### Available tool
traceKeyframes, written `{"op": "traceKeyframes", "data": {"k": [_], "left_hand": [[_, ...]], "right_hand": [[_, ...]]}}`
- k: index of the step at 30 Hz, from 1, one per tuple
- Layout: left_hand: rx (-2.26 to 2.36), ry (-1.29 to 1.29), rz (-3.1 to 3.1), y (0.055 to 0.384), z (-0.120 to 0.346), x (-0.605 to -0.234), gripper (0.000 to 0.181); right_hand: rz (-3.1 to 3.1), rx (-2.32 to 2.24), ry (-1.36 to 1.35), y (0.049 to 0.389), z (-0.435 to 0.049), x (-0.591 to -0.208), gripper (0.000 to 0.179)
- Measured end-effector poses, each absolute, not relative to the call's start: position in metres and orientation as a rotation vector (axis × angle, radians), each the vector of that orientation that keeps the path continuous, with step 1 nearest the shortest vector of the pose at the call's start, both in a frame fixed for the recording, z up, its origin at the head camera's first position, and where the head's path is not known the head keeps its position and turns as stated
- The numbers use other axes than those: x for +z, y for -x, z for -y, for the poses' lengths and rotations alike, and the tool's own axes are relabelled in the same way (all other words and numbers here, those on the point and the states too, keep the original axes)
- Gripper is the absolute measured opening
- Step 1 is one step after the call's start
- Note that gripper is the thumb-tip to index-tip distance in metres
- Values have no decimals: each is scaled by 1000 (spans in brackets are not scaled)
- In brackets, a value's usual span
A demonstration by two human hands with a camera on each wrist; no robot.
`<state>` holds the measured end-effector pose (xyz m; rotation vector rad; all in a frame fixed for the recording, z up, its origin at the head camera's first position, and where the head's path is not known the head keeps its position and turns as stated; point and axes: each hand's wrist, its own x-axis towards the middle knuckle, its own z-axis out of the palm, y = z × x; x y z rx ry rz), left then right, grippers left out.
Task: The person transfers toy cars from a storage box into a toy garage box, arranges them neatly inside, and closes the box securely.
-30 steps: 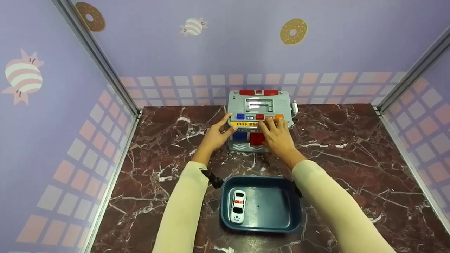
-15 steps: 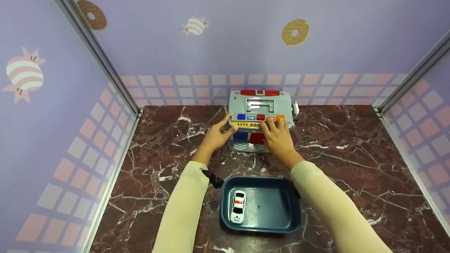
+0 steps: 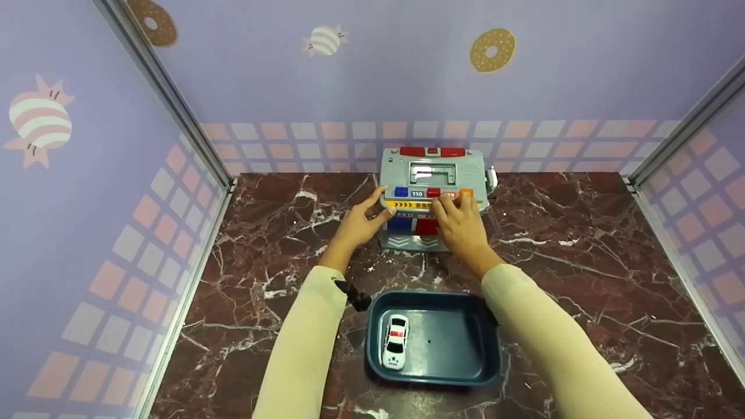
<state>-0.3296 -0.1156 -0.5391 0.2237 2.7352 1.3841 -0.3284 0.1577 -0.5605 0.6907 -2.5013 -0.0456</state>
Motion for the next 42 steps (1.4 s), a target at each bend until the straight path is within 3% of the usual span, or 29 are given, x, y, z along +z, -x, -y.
{"op": "traceKeyframes", "data": {"k": [29,42], "left_hand": [[1360,-266,-2737,332,117,-540,71],[1374,-259,-2727,332,117,-542,71]], "right_hand": [[2365,-59,-710,338,-149,-562,15],[2445,-122,-687,335,-146,-559,25]]}}
